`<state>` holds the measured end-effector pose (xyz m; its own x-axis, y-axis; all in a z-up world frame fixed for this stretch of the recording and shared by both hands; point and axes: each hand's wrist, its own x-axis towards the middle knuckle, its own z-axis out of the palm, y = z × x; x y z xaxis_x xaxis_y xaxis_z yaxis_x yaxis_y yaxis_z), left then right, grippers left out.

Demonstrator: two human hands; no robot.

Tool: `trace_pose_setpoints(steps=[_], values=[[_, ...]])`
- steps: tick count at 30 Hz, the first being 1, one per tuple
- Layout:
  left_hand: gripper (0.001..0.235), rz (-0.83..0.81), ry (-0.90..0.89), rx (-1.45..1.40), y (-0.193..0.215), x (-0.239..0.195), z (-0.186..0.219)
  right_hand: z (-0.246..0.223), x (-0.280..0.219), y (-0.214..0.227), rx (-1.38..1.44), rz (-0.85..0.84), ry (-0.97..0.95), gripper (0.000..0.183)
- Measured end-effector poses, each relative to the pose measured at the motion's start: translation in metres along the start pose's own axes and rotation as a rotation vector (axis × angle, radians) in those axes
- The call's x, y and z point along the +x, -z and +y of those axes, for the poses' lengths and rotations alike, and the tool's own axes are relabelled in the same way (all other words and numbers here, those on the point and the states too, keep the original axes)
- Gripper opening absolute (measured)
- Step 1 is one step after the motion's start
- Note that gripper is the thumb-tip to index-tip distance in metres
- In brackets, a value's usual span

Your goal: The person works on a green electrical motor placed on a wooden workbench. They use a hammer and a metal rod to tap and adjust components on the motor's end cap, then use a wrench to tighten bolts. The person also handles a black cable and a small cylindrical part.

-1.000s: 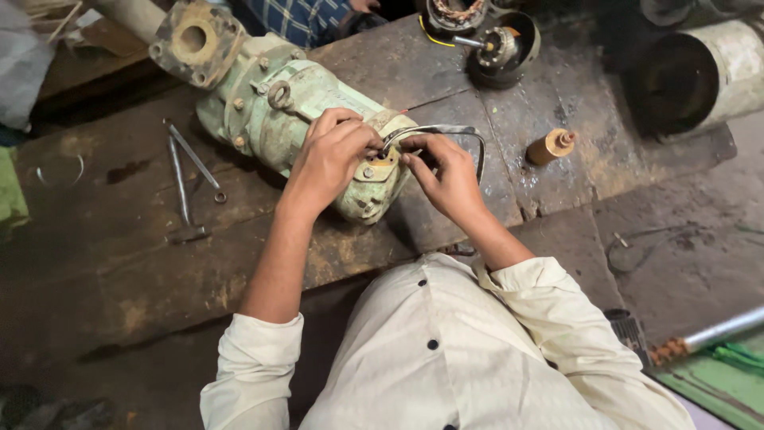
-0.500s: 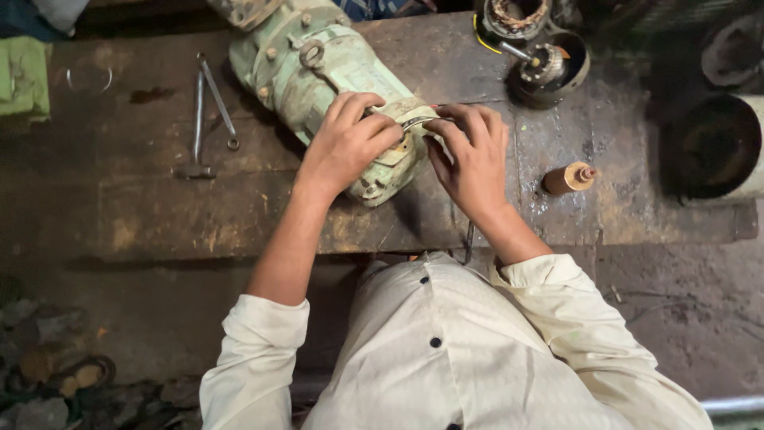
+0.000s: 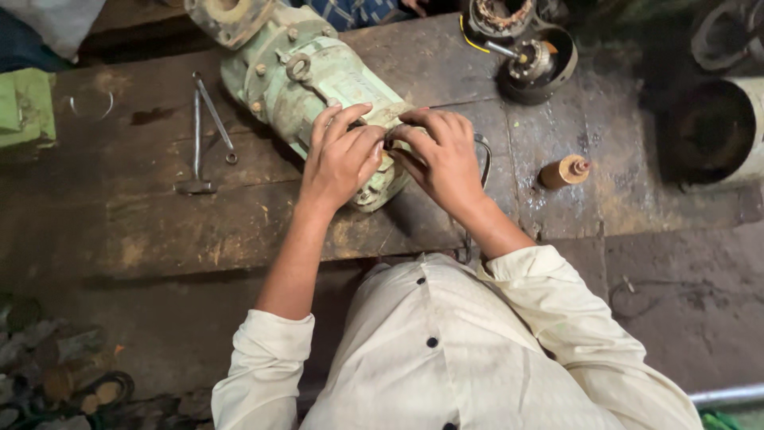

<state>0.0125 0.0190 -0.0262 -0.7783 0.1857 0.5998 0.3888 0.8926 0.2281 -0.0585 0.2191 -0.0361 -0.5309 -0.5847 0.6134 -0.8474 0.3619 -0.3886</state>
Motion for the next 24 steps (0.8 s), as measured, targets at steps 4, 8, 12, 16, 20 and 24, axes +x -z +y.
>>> trace_pose_setpoints(steps=[4,8,12,16,20,24], values=[[0.015,-0.012,0.012,-0.019,-0.002,-0.002,-0.001,-0.007,0.003,-0.007,-0.026,0.019,-0.061,0.029],[0.014,0.032,0.050,-0.092,-0.006,-0.003,-0.003,-0.012,0.004,-0.009,-0.064,0.048,-0.029,0.026],[0.021,0.004,0.076,-0.098,-0.005,-0.005,-0.008,-0.018,0.001,-0.014,-0.240,0.064,0.047,0.021],[0.025,-0.025,0.044,-0.098,-0.002,-0.009,-0.010,-0.035,-0.005,-0.023,-0.305,0.126,-0.033,0.027],[0.026,-0.041,-0.003,-0.102,0.001,-0.003,-0.014,-0.045,-0.005,-0.027,-0.238,0.184,-0.148,0.027],[0.027,0.005,-0.102,-0.048,-0.001,-0.006,-0.019,-0.043,-0.008,-0.027,0.056,0.187,-0.413,0.029]])
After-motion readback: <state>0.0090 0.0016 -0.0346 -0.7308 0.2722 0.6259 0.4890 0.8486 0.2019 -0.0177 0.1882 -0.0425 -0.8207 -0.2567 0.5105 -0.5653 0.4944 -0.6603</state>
